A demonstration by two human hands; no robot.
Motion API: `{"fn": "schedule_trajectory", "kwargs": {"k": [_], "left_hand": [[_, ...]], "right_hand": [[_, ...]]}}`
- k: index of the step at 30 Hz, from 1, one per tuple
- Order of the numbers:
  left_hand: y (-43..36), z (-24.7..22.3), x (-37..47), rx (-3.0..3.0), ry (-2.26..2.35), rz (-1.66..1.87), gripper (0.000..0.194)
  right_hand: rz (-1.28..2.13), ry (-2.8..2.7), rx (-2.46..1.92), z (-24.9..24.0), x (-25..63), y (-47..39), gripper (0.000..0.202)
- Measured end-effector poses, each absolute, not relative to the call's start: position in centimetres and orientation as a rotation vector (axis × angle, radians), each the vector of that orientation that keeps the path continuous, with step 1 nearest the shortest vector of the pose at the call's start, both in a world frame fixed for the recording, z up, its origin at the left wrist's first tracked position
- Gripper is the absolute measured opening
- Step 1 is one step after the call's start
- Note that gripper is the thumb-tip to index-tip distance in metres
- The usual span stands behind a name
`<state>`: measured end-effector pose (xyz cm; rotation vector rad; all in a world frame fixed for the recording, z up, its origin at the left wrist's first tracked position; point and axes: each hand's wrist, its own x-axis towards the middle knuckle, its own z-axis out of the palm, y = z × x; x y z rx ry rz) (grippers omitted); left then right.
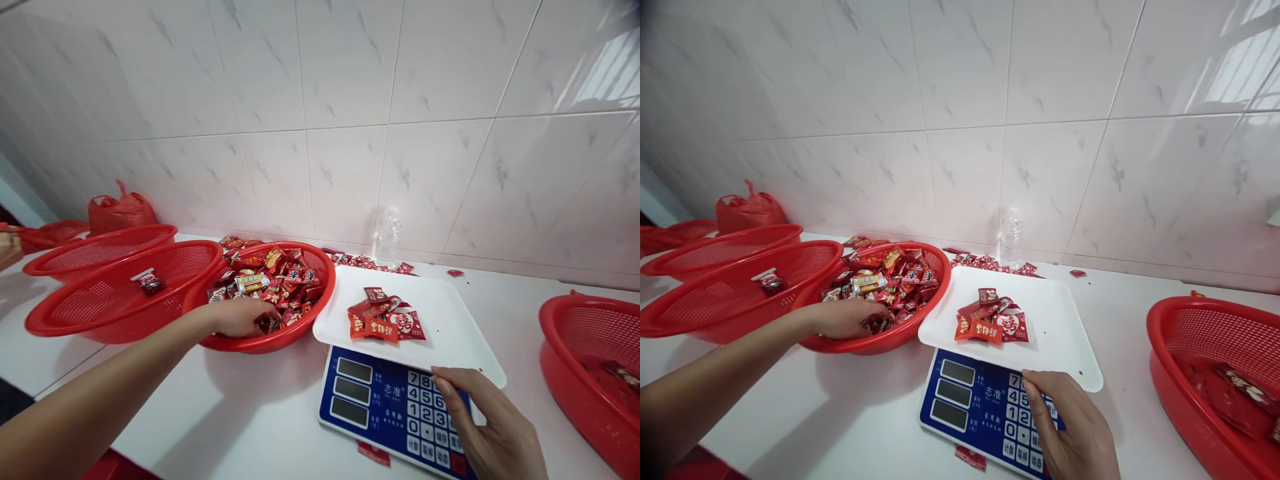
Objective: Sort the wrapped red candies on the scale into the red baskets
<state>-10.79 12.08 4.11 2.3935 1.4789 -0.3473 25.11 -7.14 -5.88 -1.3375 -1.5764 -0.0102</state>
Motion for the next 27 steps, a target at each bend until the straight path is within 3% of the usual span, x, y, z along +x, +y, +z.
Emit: {"fn": "schedule_trajectory", "kwargs": {"k": [4,10,21,24,27], "left_hand": [[12.2,3.8,-11.1,2.374,1.398,-0.464,0.057],[11.9,4.9,-10.4,2.329,1.616,-0.622,0.05],[13.1,5.0,-11.6,2.426,1.627,-0.829,0.069],[12.9,4.1,-11.2,2.45,1.622,-0.722,0.064],[13.1,3.6,-11.3,2.404,1.567,-0.604,0.041]], "right_hand": [[-0.026,-1.596,-1.345,-6.2,25.2,-7.1,0.015],[0.06,-1.513,-1.445,-6.4,25.1,-7.1,0.019],[0.154,-1.438,-1.524,-6.1,24.8,-7.5,0.03],[0.181,-1.399,-1.538,-5.8,24.3,-7.7,0.034],[0.193,-1.41,-1.535,-5.9,24.4,-7.6,0.031]]}}
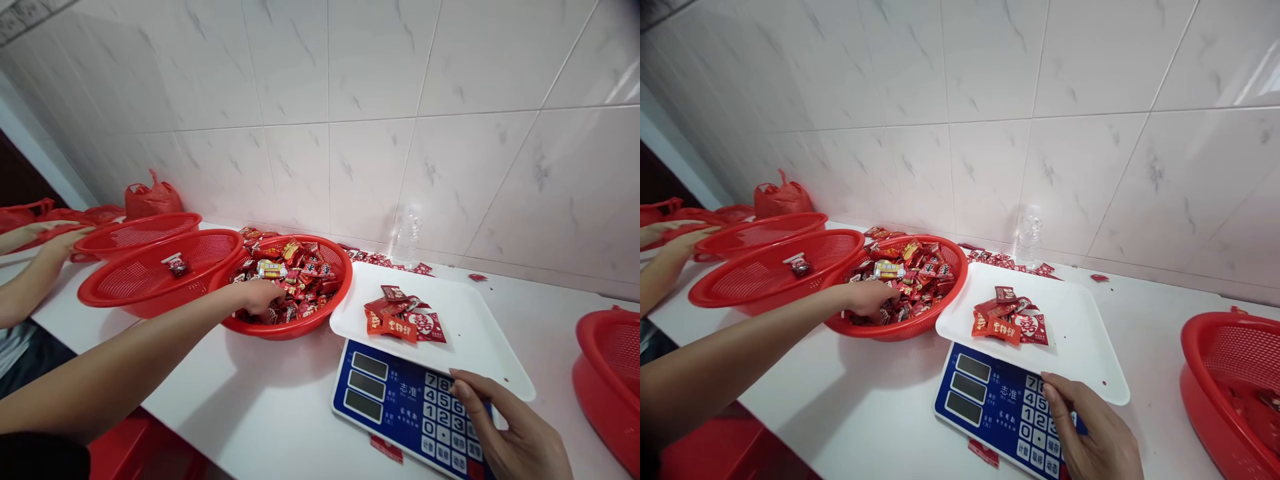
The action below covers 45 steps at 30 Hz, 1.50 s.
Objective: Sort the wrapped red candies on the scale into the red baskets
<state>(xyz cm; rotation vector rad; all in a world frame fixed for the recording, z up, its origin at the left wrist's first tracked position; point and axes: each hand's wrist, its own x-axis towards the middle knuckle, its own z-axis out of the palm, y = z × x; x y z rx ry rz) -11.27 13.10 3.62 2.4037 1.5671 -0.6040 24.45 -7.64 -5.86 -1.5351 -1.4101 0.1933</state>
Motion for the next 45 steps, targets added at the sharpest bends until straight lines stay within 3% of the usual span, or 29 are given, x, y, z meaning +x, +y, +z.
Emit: {"fn": "schedule_trajectory", "kwargs": {"k": [3,10,16,20,25,32,38,40,43,45], "left_hand": [[13.7,3.7,-11.9,2.418,1.527,-0.516,0.018],[14.8,4.3,-13.4,2.463,1.613,-0.195,0.029],[14.0,5.1,-14.0,2.418,1.502,-0.321,0.043],[13.2,5.8,-15.4,2.449,1.673,-0.52,0.052],[12.8,6.1,-17.2,2.294,1.78,-0.547,0.043],[12.2,7.5,-15.4,2.238,1.56,-0.111,0.029],[11.7,7.3,-12.5,2.094,1.355,0.343,0.047],[12.0,6.4,-12.3,2.137,1.356,0.274,0.047],[12.2,5.0,-12.3,2.273,1.418,-0.193,0.044],[12.1,4.3,-12.1,2.345,1.43,-0.456,0.052]], "right_hand": [[0.193,-1.441,-1.512,-6.1,25.0,-7.5,0.026],[0.237,-1.399,-1.499,-6.2,24.7,-7.6,0.026],[0.291,-1.372,-1.534,-6.2,24.6,-7.8,0.032],[0.261,-1.462,-1.494,-6.4,25.4,-7.5,0.03],[0.241,-1.546,-1.44,-6.5,26.0,-7.2,0.026],[0.205,-1.496,-1.454,-6.0,25.2,-7.5,0.028],[0.303,-1.371,-1.498,-5.9,24.2,-8.0,0.03],[0.312,-1.365,-1.497,-6.0,24.3,-7.9,0.03],[0.311,-1.404,-1.459,-6.2,24.7,-7.6,0.029],[0.309,-1.425,-1.442,-6.3,24.8,-7.5,0.028]]}}
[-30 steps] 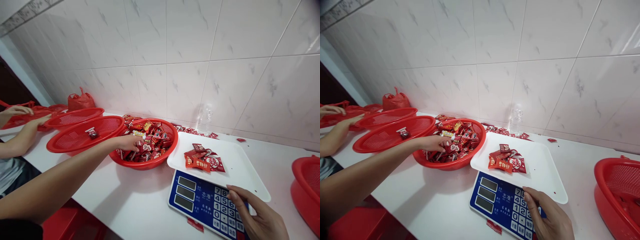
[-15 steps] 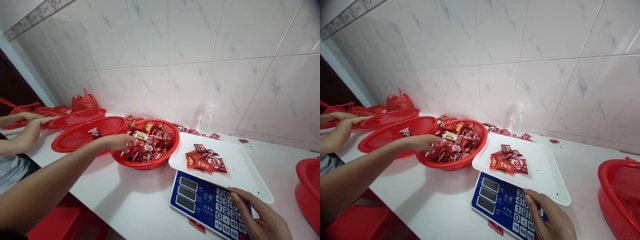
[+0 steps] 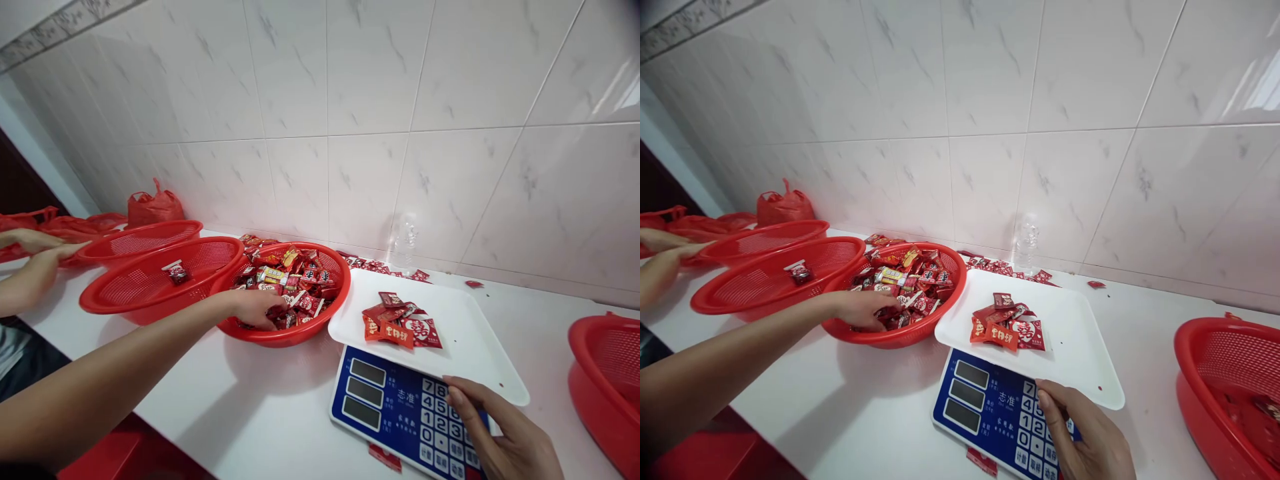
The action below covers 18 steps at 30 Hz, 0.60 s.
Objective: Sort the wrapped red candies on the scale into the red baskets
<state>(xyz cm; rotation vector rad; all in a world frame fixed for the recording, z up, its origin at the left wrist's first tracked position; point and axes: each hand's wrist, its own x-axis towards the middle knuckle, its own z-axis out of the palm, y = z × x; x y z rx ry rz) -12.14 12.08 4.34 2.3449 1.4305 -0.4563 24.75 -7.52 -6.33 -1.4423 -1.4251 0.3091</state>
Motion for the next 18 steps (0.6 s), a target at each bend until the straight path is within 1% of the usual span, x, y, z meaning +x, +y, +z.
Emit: {"fn": "schedule_trajectory", "kwargs": {"k": [4,8,12,18], "left_hand": [[12.0,3.7,-11.2,2.4,1.431,-0.593,0.078],[12.9,3.4,-10.9,2.384,1.386,-0.682,0.091],[13.8,2.9,-11.2,2.353,1.54,-0.67,0.086],[13.5,2.8,-11.3,2.454,1.458,-0.629,0.064]], "right_hand": [[0.338,-1.358,-1.472,-6.2,24.3,-7.7,0.031],[0.33,-1.388,-1.48,-6.0,24.4,-7.7,0.03],[0.268,-1.525,-1.458,-6.1,25.2,-7.4,0.026],[0.308,-1.413,-1.487,-6.0,24.4,-7.5,0.028]]}}
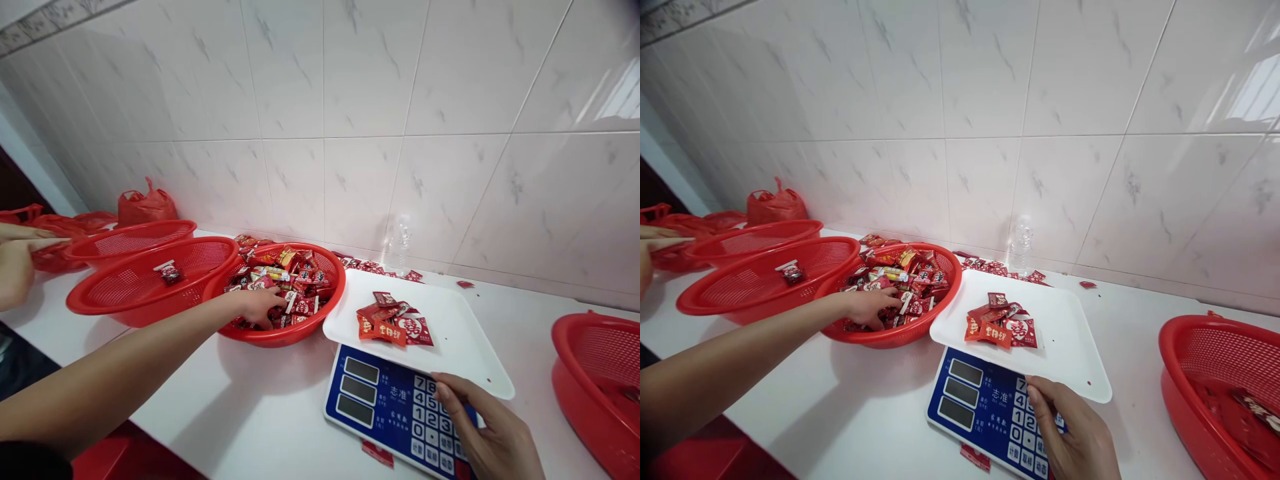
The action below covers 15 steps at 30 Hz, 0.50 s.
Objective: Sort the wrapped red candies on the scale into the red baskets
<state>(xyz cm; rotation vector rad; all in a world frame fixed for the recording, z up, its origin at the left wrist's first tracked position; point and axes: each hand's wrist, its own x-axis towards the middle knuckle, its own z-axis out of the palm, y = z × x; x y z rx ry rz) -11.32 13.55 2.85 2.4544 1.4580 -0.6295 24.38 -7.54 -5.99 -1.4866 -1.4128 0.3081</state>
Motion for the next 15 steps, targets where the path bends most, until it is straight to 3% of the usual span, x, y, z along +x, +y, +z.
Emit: {"fn": "schedule_trajectory", "kwargs": {"k": [5,15], "left_hand": [[13.74,2.54,-11.39,2.508,1.484,-0.524,0.037],[14.28,3.05,-11.87,2.419,1.613,-0.031,0.031]], "right_hand": [[0.338,-1.399,-1.477,-5.84,24.02,-7.62,0.028],[0.297,-1.411,-1.431,-5.6,23.95,-7.38,0.027]]}}
